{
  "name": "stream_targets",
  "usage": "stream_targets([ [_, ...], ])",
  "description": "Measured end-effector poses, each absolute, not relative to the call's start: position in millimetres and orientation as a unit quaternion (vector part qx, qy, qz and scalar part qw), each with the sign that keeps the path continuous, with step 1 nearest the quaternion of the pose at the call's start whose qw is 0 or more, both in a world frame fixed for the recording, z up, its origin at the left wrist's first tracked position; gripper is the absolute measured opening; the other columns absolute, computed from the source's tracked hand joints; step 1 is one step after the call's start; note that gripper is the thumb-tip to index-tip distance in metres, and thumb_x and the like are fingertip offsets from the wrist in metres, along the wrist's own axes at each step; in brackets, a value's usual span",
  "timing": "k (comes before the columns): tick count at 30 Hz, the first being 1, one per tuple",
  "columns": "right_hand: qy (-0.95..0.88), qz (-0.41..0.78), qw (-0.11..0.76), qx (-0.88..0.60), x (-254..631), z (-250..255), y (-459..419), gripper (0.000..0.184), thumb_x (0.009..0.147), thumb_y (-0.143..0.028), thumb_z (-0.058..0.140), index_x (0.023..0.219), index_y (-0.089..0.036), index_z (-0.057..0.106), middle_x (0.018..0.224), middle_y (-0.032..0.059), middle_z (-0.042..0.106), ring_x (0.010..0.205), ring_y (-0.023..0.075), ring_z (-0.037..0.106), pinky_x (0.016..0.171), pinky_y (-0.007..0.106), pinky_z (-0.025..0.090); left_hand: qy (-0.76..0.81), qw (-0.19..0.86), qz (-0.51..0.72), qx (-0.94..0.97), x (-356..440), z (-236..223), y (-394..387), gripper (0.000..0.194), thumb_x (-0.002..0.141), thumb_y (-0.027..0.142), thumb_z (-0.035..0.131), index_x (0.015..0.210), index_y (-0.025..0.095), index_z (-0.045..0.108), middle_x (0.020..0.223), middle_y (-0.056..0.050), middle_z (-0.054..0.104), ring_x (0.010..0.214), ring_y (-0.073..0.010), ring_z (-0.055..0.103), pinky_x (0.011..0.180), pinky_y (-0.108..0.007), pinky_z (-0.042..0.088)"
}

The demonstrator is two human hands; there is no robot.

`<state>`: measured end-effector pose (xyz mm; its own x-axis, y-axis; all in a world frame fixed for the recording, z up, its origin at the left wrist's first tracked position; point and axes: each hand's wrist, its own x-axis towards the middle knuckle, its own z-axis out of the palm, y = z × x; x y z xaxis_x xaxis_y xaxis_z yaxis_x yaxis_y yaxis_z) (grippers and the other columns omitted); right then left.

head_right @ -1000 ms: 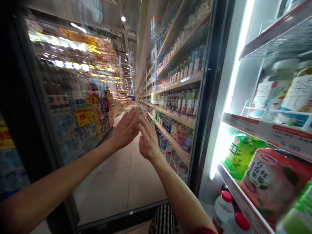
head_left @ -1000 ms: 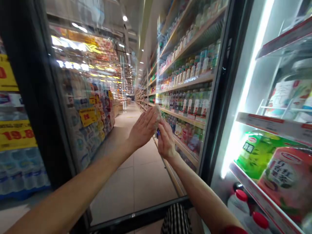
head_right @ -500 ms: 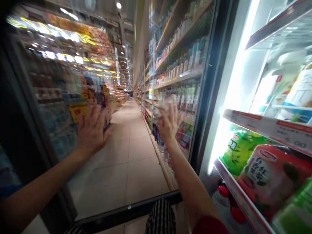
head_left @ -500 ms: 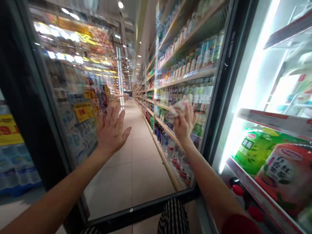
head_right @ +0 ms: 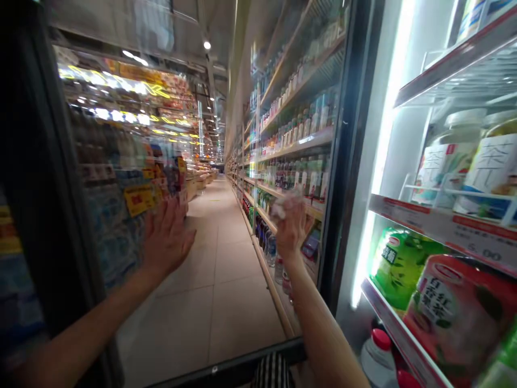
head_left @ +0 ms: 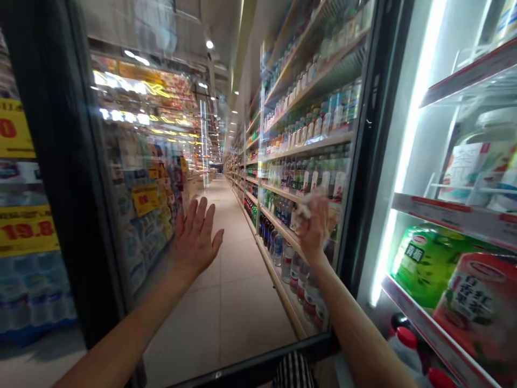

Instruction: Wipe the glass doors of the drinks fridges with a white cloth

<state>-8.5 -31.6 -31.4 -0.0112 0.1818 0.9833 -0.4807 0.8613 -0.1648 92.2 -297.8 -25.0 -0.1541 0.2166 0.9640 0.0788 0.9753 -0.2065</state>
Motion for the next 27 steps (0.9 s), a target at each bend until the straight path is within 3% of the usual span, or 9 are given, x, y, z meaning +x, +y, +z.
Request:
stream_targets([
  [3, -0.645, 0.333, 0.687, -0.003, -15, -33, -18, 0.048, 0.089, -0.027, 0.031, 0.136, -0.018, 0.036, 0.141, 0.0167, 0.038, 0.134, 0.0301, 0.028, 0.102, 0.062, 0.021, -0.747, 0.657, 0.053, -0.087, 90, -32, -292, 0.069, 0.083, 0.030, 0.048, 0.142, 0.014, 0.016, 0.145, -0.015, 0.026, 0.137, -0.0278, 0.016, 0.110, -0.050, 0.015],
  [7, -0.680, 0.238, 0.664, 0.199, 16, -46, -86, 0.049, 0.088, -0.031, 0.038, 0.135, -0.019, 0.038, 0.141, 0.0132, 0.039, 0.138, 0.0270, 0.018, 0.107, 0.055, 0.017, -0.754, 0.643, 0.067, -0.114, 90, -48, -294, 0.067, 0.084, 0.029, 0.048, 0.142, 0.016, 0.018, 0.143, -0.013, 0.031, 0.136, -0.0254, 0.020, 0.111, -0.048, 0.014],
  [10, -0.687, 0.164, 0.644, 0.293, 26, -61, -101, 0.044, 0.087, -0.029, 0.043, 0.130, -0.023, 0.045, 0.136, 0.0092, 0.046, 0.137, 0.0239, 0.023, 0.110, 0.051, 0.012, -0.765, 0.624, 0.088, -0.133, 95, -62, -296, 0.065, 0.084, 0.026, 0.048, 0.141, 0.016, 0.021, 0.140, -0.013, 0.037, 0.135, -0.0229, 0.023, 0.111, -0.044, 0.016],
  [13, -0.681, 0.223, 0.676, 0.172, 10, -73, -60, 0.042, 0.088, -0.026, 0.039, 0.130, -0.023, 0.045, 0.136, 0.0108, 0.047, 0.135, 0.0235, 0.028, 0.109, 0.053, 0.015, -0.768, 0.623, 0.088, -0.120, 99, -73, -294, 0.066, 0.084, 0.026, 0.049, 0.141, 0.015, 0.020, 0.138, -0.014, 0.039, 0.136, -0.0224, 0.022, 0.111, -0.044, 0.016],
  [17, -0.667, 0.340, 0.663, 0.000, 1, -81, -39, 0.049, 0.089, -0.026, 0.033, 0.137, -0.017, 0.034, 0.144, 0.0177, 0.032, 0.136, 0.0278, 0.023, 0.104, 0.059, 0.022, -0.768, 0.627, 0.079, -0.105, 98, -78, -290, 0.068, 0.083, 0.028, 0.050, 0.142, 0.014, 0.018, 0.139, -0.015, 0.037, 0.136, -0.0225, 0.019, 0.111, -0.044, 0.012],
  [20, -0.710, 0.259, 0.636, 0.156, 23, -94, -79, 0.049, 0.087, -0.027, 0.039, 0.135, -0.019, 0.038, 0.144, 0.0142, 0.033, 0.138, 0.0275, 0.017, 0.107, 0.056, 0.019, -0.769, 0.625, 0.080, -0.107, 97, -79, -292, 0.068, 0.083, 0.028, 0.049, 0.142, 0.015, 0.018, 0.141, -0.015, 0.034, 0.137, -0.0223, 0.019, 0.112, -0.044, 0.012],
  [23, -0.729, 0.151, 0.597, 0.298, 34, -109, -94, 0.044, 0.084, -0.023, 0.044, 0.128, -0.026, 0.046, 0.139, 0.0073, 0.042, 0.137, 0.0245, 0.022, 0.110, 0.053, 0.014, -0.773, 0.618, 0.078, -0.118, 98, -81, -294, 0.068, 0.083, 0.026, 0.049, 0.142, 0.016, 0.017, 0.142, -0.014, 0.032, 0.136, -0.0226, 0.020, 0.112, -0.044, 0.012],
  [27, -0.729, 0.237, 0.633, 0.110, 14, -118, -45, 0.048, 0.086, -0.022, 0.038, 0.134, -0.022, 0.040, 0.141, 0.0137, 0.038, 0.136, 0.0277, 0.024, 0.106, 0.059, 0.016, -0.778, 0.614, 0.061, -0.115, 98, -84, -292, 0.069, 0.083, 0.025, 0.048, 0.143, 0.018, 0.015, 0.143, -0.013, 0.030, 0.136, -0.0232, 0.019, 0.112, -0.045, 0.011],
])
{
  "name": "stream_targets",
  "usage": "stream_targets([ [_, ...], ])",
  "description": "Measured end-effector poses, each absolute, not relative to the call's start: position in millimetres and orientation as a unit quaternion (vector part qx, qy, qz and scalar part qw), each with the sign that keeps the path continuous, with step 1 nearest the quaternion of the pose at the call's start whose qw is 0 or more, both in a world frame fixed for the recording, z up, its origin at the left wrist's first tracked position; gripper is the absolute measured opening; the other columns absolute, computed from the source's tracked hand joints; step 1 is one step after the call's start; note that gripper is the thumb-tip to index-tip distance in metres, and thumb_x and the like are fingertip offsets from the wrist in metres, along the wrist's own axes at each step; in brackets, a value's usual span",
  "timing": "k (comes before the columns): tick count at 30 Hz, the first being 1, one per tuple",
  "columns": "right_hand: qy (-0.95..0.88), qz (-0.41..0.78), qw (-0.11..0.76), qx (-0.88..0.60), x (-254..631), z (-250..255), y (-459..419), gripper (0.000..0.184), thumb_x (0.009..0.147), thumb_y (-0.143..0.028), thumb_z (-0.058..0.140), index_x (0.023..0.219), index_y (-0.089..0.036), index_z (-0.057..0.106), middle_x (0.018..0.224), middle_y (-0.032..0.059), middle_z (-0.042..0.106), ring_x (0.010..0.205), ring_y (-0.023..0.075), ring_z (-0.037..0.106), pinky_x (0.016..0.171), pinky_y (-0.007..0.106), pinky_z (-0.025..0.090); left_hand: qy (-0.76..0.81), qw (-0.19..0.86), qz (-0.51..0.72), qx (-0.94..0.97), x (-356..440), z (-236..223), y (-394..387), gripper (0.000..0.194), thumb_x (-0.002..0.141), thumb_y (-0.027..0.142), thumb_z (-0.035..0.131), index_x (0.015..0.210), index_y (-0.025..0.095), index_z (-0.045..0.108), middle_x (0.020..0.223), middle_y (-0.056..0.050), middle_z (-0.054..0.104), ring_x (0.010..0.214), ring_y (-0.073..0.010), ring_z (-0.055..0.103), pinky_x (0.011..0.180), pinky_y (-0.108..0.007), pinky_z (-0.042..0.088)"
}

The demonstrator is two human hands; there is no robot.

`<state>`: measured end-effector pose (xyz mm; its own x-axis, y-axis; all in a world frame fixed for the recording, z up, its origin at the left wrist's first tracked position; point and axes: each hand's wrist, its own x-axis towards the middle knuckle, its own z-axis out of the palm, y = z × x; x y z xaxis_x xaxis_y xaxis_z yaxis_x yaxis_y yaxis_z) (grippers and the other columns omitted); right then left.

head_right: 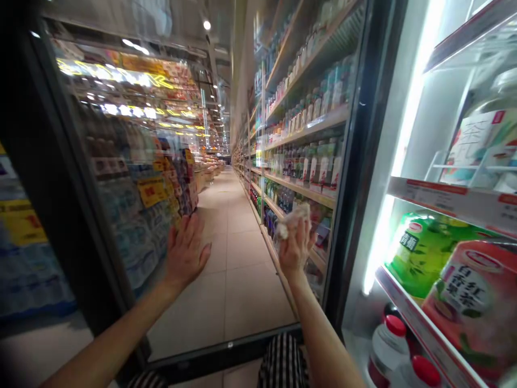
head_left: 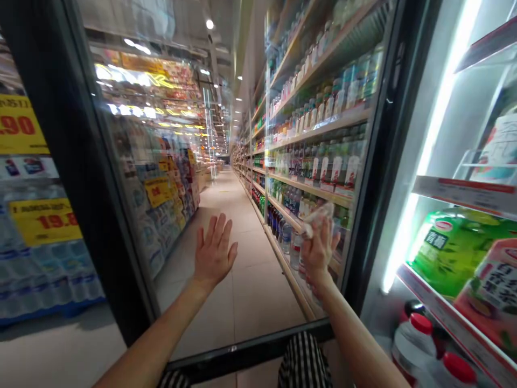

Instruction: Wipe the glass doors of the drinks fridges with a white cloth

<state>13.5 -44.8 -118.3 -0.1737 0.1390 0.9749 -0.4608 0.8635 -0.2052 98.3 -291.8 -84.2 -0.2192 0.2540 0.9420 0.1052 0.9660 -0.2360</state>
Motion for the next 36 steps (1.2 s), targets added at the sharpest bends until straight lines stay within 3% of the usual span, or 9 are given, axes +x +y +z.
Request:
stream_targets([
  [3, -0.715, 0.311, 0.626, -0.003, 11, -121, -35, 0.051, 0.087, -0.022, 0.035, 0.138, -0.016, 0.033, 0.145, 0.0190, 0.028, 0.137, 0.0308, 0.021, 0.102, 0.062, 0.022, -0.776, 0.619, 0.064, -0.104, 97, -85, -289, 0.070, 0.083, 0.026, 0.049, 0.143, 0.017, 0.013, 0.144, -0.014, 0.028, 0.136, -0.0242, 0.019, 0.111, -0.046, 0.010],
  [8, -0.752, 0.190, 0.582, 0.244, 41, -143, -85, 0.046, 0.084, -0.018, 0.043, 0.129, -0.022, 0.046, 0.141, 0.0115, 0.040, 0.137, 0.0261, 0.020, 0.108, 0.055, 0.017, -0.776, 0.614, 0.077, -0.121, 100, -95, -292, 0.071, 0.082, 0.025, 0.051, 0.142, 0.015, 0.017, 0.142, -0.016, 0.032, 0.137, -0.0234, 0.016, 0.111, -0.046, 0.011],
  [10, -0.754, 0.170, 0.575, 0.268, 40, -153, -78, 0.044, 0.084, -0.018, 0.044, 0.126, -0.025, 0.049, 0.138, 0.0089, 0.044, 0.137, 0.0249, 0.023, 0.109, 0.055, 0.015, -0.784, 0.601, 0.083, -0.129, 104, -104, -294, 0.070, 0.081, 0.024, 0.052, 0.142, 0.015, 0.018, 0.140, -0.016, 0.035, 0.137, -0.0225, 0.015, 0.111, -0.045, 0.012],
  [16, -0.740, 0.316, 0.593, -0.031, 18, -163, -31, 0.051, 0.087, -0.024, 0.036, 0.136, -0.013, 0.035, 0.145, 0.0217, 0.027, 0.136, 0.0329, 0.020, 0.100, 0.064, 0.023, -0.795, 0.591, 0.063, -0.123, 106, -125, -294, 0.070, 0.081, 0.024, 0.051, 0.142, 0.017, 0.017, 0.142, -0.015, 0.032, 0.137, -0.0233, 0.017, 0.112, -0.046, 0.010],
  [19, -0.765, 0.270, 0.576, 0.097, 37, -169, -65, 0.051, 0.085, -0.020, 0.039, 0.136, -0.018, 0.036, 0.146, 0.0170, 0.027, 0.138, 0.0304, 0.014, 0.104, 0.060, 0.023, -0.799, 0.586, 0.066, -0.118, 105, -125, -296, 0.070, 0.082, 0.023, 0.050, 0.142, 0.017, 0.017, 0.142, -0.015, 0.030, 0.136, -0.0243, 0.017, 0.111, -0.048, 0.011],
  [23, -0.779, 0.186, 0.546, 0.245, 49, -179, -81, 0.047, 0.084, -0.016, 0.042, 0.130, -0.026, 0.045, 0.142, 0.0100, 0.037, 0.137, 0.0268, 0.021, 0.107, 0.057, 0.019, -0.799, 0.583, 0.080, -0.123, 107, -125, -297, 0.070, 0.082, 0.023, 0.050, 0.142, 0.017, 0.016, 0.142, -0.015, 0.032, 0.137, -0.0241, 0.017, 0.111, -0.047, 0.013],
  [29, -0.752, 0.315, 0.578, -0.010, 30, -177, -41, 0.054, 0.086, -0.022, 0.036, 0.139, -0.018, 0.030, 0.147, 0.0195, 0.022, 0.136, 0.0335, 0.020, 0.099, 0.066, 0.024, -0.804, 0.583, 0.043, -0.108, 106, -130, -290, 0.069, 0.083, 0.025, 0.049, 0.143, 0.018, 0.016, 0.143, -0.014, 0.030, 0.137, -0.0252, 0.016, 0.111, -0.049, 0.010],
  [32, -0.773, 0.272, 0.562, 0.113, 50, -187, -81, 0.055, 0.084, -0.020, 0.040, 0.138, -0.018, 0.032, 0.147, 0.0169, 0.024, 0.138, 0.0323, 0.014, 0.102, 0.062, 0.025, -0.803, 0.585, 0.051, -0.105, 105, -130, -290, 0.070, 0.083, 0.025, 0.049, 0.143, 0.017, 0.014, 0.143, -0.015, 0.029, 0.137, -0.0254, 0.016, 0.111, -0.049, 0.010],
  [36, -0.768, 0.169, 0.533, 0.313, 67, -206, -110, 0.049, 0.081, -0.015, 0.044, 0.128, -0.025, 0.046, 0.137, 0.0081, 0.044, 0.136, 0.0254, 0.024, 0.109, 0.055, 0.019, -0.808, 0.577, 0.056, -0.108, 109, -129, -293, 0.069, 0.082, 0.025, 0.050, 0.142, 0.017, 0.018, 0.142, -0.014, 0.033, 0.136, -0.0239, 0.017, 0.111, -0.046, 0.012],
])
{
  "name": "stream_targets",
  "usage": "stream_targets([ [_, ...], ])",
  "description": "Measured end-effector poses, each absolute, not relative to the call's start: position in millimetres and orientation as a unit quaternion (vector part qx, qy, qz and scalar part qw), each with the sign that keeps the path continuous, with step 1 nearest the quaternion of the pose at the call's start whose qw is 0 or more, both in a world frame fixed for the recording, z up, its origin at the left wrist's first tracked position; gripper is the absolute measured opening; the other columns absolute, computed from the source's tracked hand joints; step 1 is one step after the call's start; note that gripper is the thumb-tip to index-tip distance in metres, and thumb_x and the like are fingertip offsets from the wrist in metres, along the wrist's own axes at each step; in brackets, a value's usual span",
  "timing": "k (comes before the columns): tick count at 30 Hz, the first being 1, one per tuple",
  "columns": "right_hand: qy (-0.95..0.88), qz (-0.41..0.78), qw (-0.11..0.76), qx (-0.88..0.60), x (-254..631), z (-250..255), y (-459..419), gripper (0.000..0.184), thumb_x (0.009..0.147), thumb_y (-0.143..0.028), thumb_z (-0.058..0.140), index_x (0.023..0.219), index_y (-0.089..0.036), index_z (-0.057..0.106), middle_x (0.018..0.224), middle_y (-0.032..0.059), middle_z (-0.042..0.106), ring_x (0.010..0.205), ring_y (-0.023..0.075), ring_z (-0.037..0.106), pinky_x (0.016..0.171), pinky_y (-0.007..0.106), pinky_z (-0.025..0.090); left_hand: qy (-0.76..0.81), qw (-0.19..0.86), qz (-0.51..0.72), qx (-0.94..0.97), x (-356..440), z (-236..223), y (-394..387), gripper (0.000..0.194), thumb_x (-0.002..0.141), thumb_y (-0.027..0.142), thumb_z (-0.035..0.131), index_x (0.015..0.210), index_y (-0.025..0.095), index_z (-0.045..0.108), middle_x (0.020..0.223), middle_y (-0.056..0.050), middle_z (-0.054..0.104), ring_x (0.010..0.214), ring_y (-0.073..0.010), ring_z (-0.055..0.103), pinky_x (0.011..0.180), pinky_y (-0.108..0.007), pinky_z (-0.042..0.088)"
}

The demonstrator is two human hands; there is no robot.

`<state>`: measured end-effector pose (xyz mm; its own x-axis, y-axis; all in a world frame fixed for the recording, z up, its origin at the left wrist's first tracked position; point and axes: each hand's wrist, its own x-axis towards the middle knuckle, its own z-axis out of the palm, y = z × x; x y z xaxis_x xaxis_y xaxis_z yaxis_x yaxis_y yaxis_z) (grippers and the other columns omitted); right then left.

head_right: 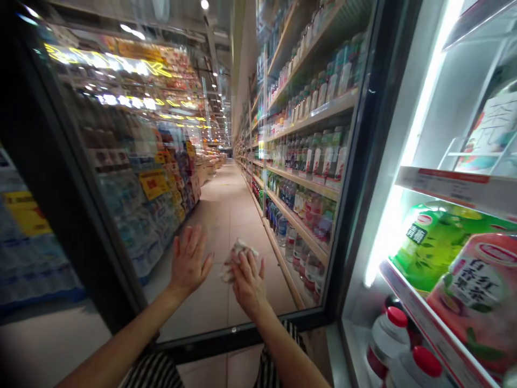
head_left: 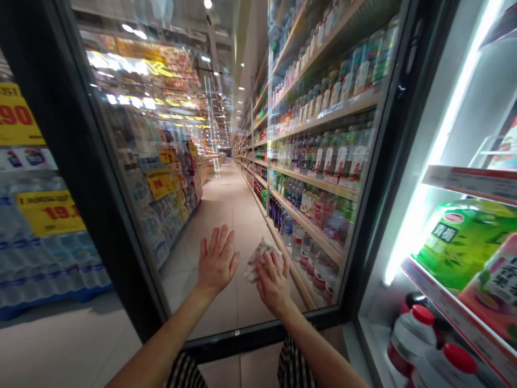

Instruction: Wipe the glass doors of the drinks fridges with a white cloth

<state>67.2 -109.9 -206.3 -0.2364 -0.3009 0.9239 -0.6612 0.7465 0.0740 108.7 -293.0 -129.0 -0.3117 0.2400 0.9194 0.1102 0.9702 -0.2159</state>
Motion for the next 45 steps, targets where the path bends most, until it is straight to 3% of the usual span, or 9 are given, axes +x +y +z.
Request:
stream_targets([
  [7, -0.763, 0.288, 0.579, -0.004, 29, -198, -36, 0.054, 0.085, -0.021, 0.038, 0.139, -0.017, 0.030, 0.148, 0.0206, 0.020, 0.137, 0.0336, 0.018, 0.100, 0.064, 0.025, -0.820, 0.562, 0.028, -0.099, 112, -132, -290, 0.064, 0.082, 0.025, 0.049, 0.141, 0.017, 0.023, 0.140, -0.014, 0.035, 0.136, -0.0242, 0.018, 0.112, -0.047, 0.011],
  [13, -0.782, 0.178, 0.534, 0.267, 60, -209, -90, 0.053, 0.082, -0.016, 0.046, 0.133, -0.026, 0.041, 0.142, 0.0105, 0.037, 0.136, 0.0281, 0.023, 0.106, 0.057, 0.023, -0.820, 0.561, 0.038, -0.107, 112, -132, -293, 0.066, 0.083, 0.025, 0.050, 0.142, 0.018, 0.020, 0.141, -0.014, 0.034, 0.136, -0.0239, 0.018, 0.112, -0.046, 0.011],
  [15, -0.775, 0.177, 0.545, 0.268, 55, -200, -84, 0.051, 0.082, -0.016, 0.046, 0.132, -0.027, 0.043, 0.142, 0.0096, 0.037, 0.136, 0.0275, 0.025, 0.107, 0.057, 0.020, -0.818, 0.562, 0.044, -0.110, 112, -132, -294, 0.066, 0.083, 0.026, 0.050, 0.142, 0.018, 0.020, 0.141, -0.014, 0.034, 0.136, -0.0239, 0.018, 0.111, -0.046, 0.012],
  [20, -0.742, 0.286, 0.603, 0.059, 32, -154, -66, 0.052, 0.086, -0.021, 0.039, 0.138, -0.017, 0.034, 0.148, 0.0182, 0.021, 0.138, 0.0312, 0.016, 0.104, 0.062, 0.020, -0.815, 0.568, 0.031, -0.108, 111, -134, -291, 0.068, 0.083, 0.026, 0.050, 0.142, 0.018, 0.018, 0.140, -0.014, 0.036, 0.137, -0.0236, 0.017, 0.112, -0.046, 0.011],
  [26, -0.755, 0.166, 0.556, 0.306, 50, -148, -99, 0.043, 0.083, -0.019, 0.045, 0.125, -0.023, 0.050, 0.141, 0.0093, 0.040, 0.137, 0.0255, 0.021, 0.110, 0.054, 0.015, -0.818, 0.563, 0.048, -0.107, 113, -133, -294, 0.063, 0.084, 0.025, 0.048, 0.141, 0.017, 0.022, 0.141, -0.014, 0.035, 0.136, -0.0251, 0.018, 0.111, -0.047, 0.014],
  [28, -0.756, 0.175, 0.569, 0.270, 41, -142, -82, 0.042, 0.084, -0.021, 0.044, 0.125, -0.024, 0.050, 0.140, 0.0092, 0.041, 0.136, 0.0259, 0.024, 0.109, 0.056, 0.016, -0.817, 0.563, 0.056, -0.112, 114, -133, -295, 0.063, 0.084, 0.025, 0.048, 0.141, 0.017, 0.023, 0.140, -0.014, 0.036, 0.136, -0.0248, 0.020, 0.110, -0.046, 0.015],
  [33, -0.716, 0.329, 0.615, 0.002, 15, -107, -45, 0.052, 0.086, -0.023, 0.033, 0.138, -0.018, 0.032, 0.148, 0.0168, 0.022, 0.138, 0.0309, 0.016, 0.103, 0.064, 0.018, -0.810, 0.574, 0.033, -0.116, 114, -134, -292, 0.065, 0.083, 0.025, 0.049, 0.142, 0.018, 0.021, 0.139, -0.012, 0.038, 0.136, -0.0230, 0.020, 0.111, -0.044, 0.014],
  [39, -0.740, 0.155, 0.591, 0.282, 31, -108, -74, 0.048, 0.084, -0.027, 0.045, 0.132, -0.023, 0.042, 0.143, 0.0110, 0.035, 0.137, 0.0267, 0.020, 0.108, 0.056, 0.016, -0.806, 0.573, 0.070, -0.130, 118, -130, -299, 0.064, 0.082, 0.022, 0.050, 0.141, 0.018, 0.023, 0.136, -0.013, 0.043, 0.135, -0.0249, 0.024, 0.109, -0.046, 0.018],
  [45, -0.698, 0.315, 0.643, 0.020, 4, -77, -38, 0.051, 0.086, -0.024, 0.034, 0.136, -0.017, 0.036, 0.147, 0.0170, 0.025, 0.137, 0.0313, 0.020, 0.102, 0.062, 0.021, -0.777, 0.616, 0.054, -0.117, 119, -83, -314, 0.061, 0.081, 0.023, 0.051, 0.138, 0.020, 0.030, 0.140, -0.013, 0.038, 0.134, -0.0252, 0.028, 0.110, -0.048, 0.017],
])
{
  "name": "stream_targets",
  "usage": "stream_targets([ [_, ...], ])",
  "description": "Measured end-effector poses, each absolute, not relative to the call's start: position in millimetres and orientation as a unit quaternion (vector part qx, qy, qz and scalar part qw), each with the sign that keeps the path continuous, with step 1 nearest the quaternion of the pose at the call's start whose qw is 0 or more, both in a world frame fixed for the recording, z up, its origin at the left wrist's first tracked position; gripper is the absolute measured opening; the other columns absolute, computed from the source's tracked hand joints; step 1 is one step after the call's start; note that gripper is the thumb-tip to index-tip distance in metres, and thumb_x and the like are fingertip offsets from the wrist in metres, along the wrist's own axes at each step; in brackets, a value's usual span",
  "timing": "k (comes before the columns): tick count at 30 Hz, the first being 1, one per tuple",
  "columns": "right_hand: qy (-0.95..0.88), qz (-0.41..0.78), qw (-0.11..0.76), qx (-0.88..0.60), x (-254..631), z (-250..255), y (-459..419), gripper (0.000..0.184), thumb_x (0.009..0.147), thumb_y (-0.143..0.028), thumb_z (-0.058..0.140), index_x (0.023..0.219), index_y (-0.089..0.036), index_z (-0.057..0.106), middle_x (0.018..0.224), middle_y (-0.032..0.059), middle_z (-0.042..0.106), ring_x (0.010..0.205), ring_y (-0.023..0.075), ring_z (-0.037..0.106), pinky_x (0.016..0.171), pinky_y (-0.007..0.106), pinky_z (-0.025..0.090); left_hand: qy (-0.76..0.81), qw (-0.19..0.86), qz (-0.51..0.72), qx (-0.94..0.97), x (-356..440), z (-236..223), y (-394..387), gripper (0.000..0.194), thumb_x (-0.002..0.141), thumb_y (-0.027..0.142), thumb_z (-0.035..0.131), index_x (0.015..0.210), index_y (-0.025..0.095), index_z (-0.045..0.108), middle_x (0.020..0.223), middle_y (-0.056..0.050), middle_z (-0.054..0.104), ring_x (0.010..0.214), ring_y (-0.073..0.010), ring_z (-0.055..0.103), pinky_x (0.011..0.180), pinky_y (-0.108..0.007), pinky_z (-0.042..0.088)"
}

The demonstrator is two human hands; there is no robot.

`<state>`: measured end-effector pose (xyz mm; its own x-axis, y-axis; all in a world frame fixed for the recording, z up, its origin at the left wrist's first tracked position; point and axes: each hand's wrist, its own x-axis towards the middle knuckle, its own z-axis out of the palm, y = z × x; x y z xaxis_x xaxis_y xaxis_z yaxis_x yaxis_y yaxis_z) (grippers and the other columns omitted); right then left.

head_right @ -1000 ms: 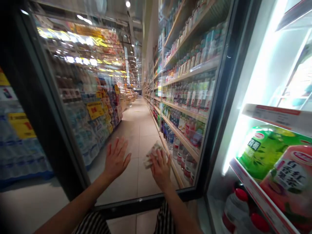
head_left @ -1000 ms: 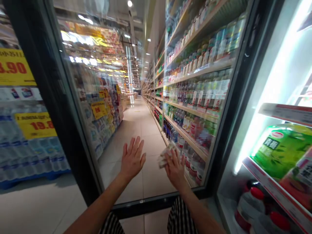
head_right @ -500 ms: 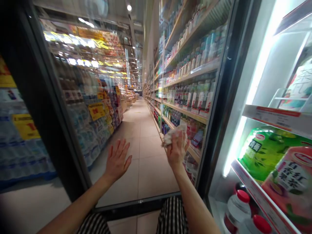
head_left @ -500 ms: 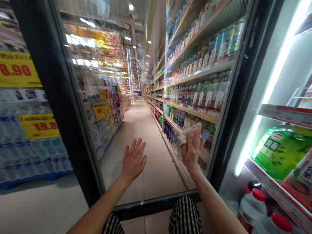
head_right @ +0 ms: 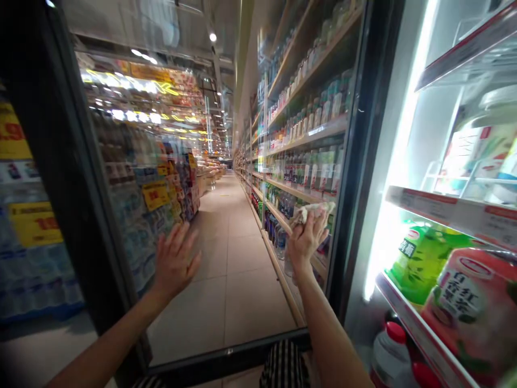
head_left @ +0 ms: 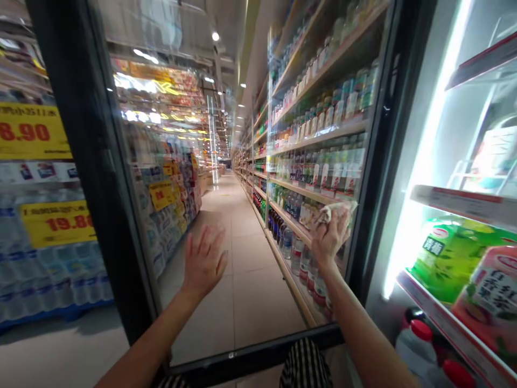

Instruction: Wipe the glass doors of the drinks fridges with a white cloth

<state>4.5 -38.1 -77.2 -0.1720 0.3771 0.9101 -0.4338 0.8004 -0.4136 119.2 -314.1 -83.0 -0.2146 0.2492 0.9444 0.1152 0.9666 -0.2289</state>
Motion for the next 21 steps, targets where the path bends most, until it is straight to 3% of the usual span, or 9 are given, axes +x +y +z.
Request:
stream_targets([
  [2, -0.705, 0.297, 0.641, 0.062, 13, -75, -53, 0.051, 0.085, -0.024, 0.036, 0.135, -0.017, 0.038, 0.147, 0.0162, 0.026, 0.137, 0.0313, 0.017, 0.103, 0.060, 0.021, -0.772, 0.628, 0.037, -0.096, 116, -65, -314, 0.060, 0.082, 0.025, 0.051, 0.138, 0.019, 0.031, 0.143, -0.013, 0.032, 0.135, -0.0264, 0.024, 0.110, -0.049, 0.015],
  [4, -0.727, 0.218, 0.619, 0.203, 28, -81, -76, 0.048, 0.084, -0.024, 0.042, 0.132, -0.020, 0.043, 0.145, 0.0127, 0.031, 0.138, 0.0291, 0.016, 0.107, 0.056, 0.019, -0.774, 0.626, 0.035, -0.085, 113, -54, -314, 0.059, 0.082, 0.027, 0.050, 0.138, 0.019, 0.031, 0.145, -0.012, 0.030, 0.135, -0.0266, 0.023, 0.110, -0.049, 0.014],
  [7, -0.732, 0.128, 0.585, 0.326, 37, -88, -84, 0.045, 0.083, -0.023, 0.046, 0.127, -0.025, 0.048, 0.141, 0.0085, 0.040, 0.137, 0.0253, 0.021, 0.110, 0.053, 0.014, -0.776, 0.621, 0.057, -0.088, 111, -49, -315, 0.059, 0.083, 0.027, 0.049, 0.138, 0.019, 0.030, 0.144, -0.012, 0.030, 0.135, -0.0262, 0.024, 0.110, -0.049, 0.014],
  [12, -0.682, 0.314, 0.660, 0.030, 1, -47, -31, 0.049, 0.085, -0.022, 0.035, 0.134, -0.019, 0.040, 0.144, 0.0169, 0.032, 0.135, 0.0305, 0.024, 0.101, 0.062, 0.022, -0.776, 0.622, 0.057, -0.093, 111, -54, -316, 0.061, 0.083, 0.027, 0.048, 0.140, 0.021, 0.026, 0.145, -0.011, 0.029, 0.136, -0.0257, 0.022, 0.110, -0.049, 0.014],
  [14, -0.660, 0.348, 0.665, -0.017, -5, -30, -29, 0.051, 0.085, -0.023, 0.033, 0.135, -0.016, 0.037, 0.144, 0.0186, 0.030, 0.136, 0.0317, 0.023, 0.100, 0.063, 0.024, -0.772, 0.627, 0.053, -0.088, 109, -55, -314, 0.063, 0.083, 0.027, 0.048, 0.141, 0.021, 0.023, 0.145, -0.011, 0.028, 0.136, -0.0256, 0.021, 0.110, -0.050, 0.013],
  [19, -0.702, 0.154, 0.650, 0.248, 12, -23, -61, 0.046, 0.083, -0.025, 0.041, 0.128, -0.023, 0.047, 0.142, 0.0102, 0.038, 0.137, 0.0261, 0.022, 0.108, 0.054, 0.019, -0.774, 0.625, 0.053, -0.086, 108, -57, -316, 0.060, 0.083, 0.027, 0.048, 0.139, 0.020, 0.028, 0.144, -0.012, 0.031, 0.135, -0.0262, 0.023, 0.110, -0.050, 0.014],
  [21, -0.699, 0.134, 0.650, 0.266, 10, -16, -55, 0.044, 0.082, -0.025, 0.042, 0.125, -0.024, 0.050, 0.141, 0.0087, 0.040, 0.136, 0.0254, 0.025, 0.108, 0.053, 0.018, -0.772, 0.625, 0.062, -0.093, 111, -51, -320, 0.058, 0.083, 0.027, 0.048, 0.138, 0.020, 0.031, 0.143, -0.011, 0.034, 0.134, -0.0256, 0.026, 0.110, -0.049, 0.013],
])
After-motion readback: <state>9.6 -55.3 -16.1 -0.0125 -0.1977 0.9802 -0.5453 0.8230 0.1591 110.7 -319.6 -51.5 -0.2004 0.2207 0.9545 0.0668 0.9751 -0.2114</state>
